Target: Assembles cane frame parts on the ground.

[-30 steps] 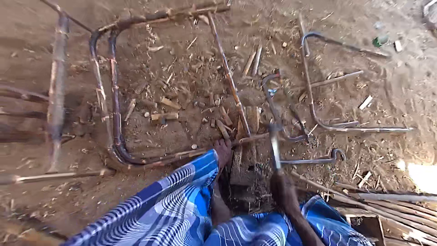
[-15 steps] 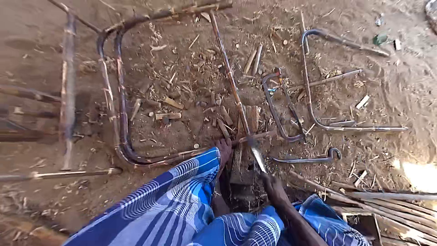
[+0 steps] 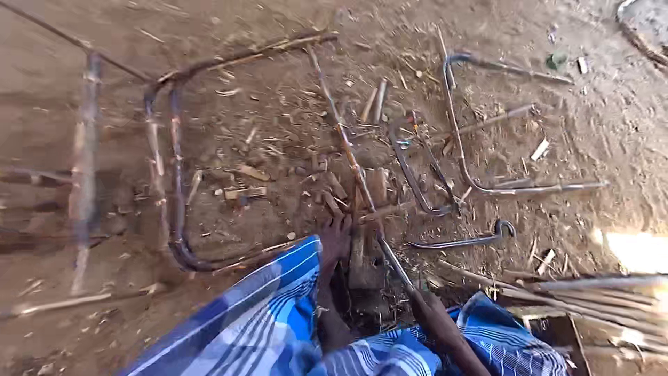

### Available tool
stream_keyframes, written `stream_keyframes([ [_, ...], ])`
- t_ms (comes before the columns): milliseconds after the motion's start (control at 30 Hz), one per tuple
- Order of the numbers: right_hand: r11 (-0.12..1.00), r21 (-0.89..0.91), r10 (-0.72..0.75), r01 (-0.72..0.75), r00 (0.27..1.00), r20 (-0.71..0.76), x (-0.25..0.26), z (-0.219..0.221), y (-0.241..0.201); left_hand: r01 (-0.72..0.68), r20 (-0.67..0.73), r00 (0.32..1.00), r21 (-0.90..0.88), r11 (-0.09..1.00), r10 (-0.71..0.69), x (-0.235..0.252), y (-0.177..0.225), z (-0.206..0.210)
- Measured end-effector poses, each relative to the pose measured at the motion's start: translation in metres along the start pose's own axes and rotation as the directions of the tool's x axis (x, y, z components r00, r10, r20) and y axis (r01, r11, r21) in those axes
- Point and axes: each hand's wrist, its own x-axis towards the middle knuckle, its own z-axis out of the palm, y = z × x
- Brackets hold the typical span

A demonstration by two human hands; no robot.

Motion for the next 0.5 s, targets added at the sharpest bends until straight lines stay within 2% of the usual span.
stream_keyframes([
  [33, 0.998, 0.050, -0.024, 0.025, 0.999, -0.022, 0.001, 0.000, 0.005, -0.087, -0.077, 0.993, -0.004, 0.996, 0.087, 0.005, -0.011, 0.000],
  [67, 0.999, 0.052, -0.010, 0.013, 0.998, -0.061, -0.002, 0.001, 0.009, -0.181, -0.066, 0.981, 0.007, 0.983, 0.181, 0.010, -0.024, -0.002],
  [133, 0.998, -0.016, 0.059, -0.064, 0.980, -0.190, -0.003, -0.009, 0.006, -0.278, 0.145, 0.940, -0.200, 0.940, 0.309, 0.033, -0.023, -0.033],
  [200, 0.994, -0.107, -0.001, -0.036, 0.943, -0.332, -0.004, -0.029, -0.004, -0.346, 0.147, 0.896, -0.363, 0.865, 0.419, 0.058, 0.003, -0.057],
  [233, 0.990, -0.138, -0.055, -0.004, 0.907, -0.418, -0.007, -0.042, -0.005, -0.345, 0.120, 0.904, -0.364, 0.865, 0.411, 0.064, 0.023, -0.067],
  [300, 0.991, -0.128, -0.110, 0.036, 0.766, -0.633, -0.019, -0.080, -0.005, -0.327, 0.001, 0.941, -0.252, 0.911, 0.338, 0.072, 0.063, -0.081],
  [333, 0.996, -0.087, -0.046, -0.024, 0.701, -0.712, -0.029, -0.104, -0.003, -0.345, -0.098, 0.938, -0.179, 0.921, 0.332, 0.081, 0.072, -0.080],
  [367, 0.989, -0.035, 0.066, -0.144, 0.643, -0.763, -0.044, -0.130, 0.002, -0.374, -0.169, 0.921, -0.139, 0.917, 0.350, 0.082, 0.080, -0.080],
  [433, 0.889, 0.053, 0.326, -0.455, 0.547, -0.771, -0.083, -0.173, 0.033, -0.381, -0.211, 0.906, -0.035, 0.924, 0.366, 0.061, 0.092, -0.075],
  [467, 0.816, 0.045, 0.415, -0.576, 0.529, -0.740, -0.099, -0.189, 0.059, -0.331, -0.221, 0.918, 0.029, 0.943, 0.329, 0.046, 0.090, -0.071],
  [500, 0.771, -0.017, 0.449, -0.637, 0.562, -0.694, -0.106, -0.199, 0.091, -0.245, -0.202, 0.947, 0.053, 0.968, 0.251, 0.033, 0.082, -0.067],
])
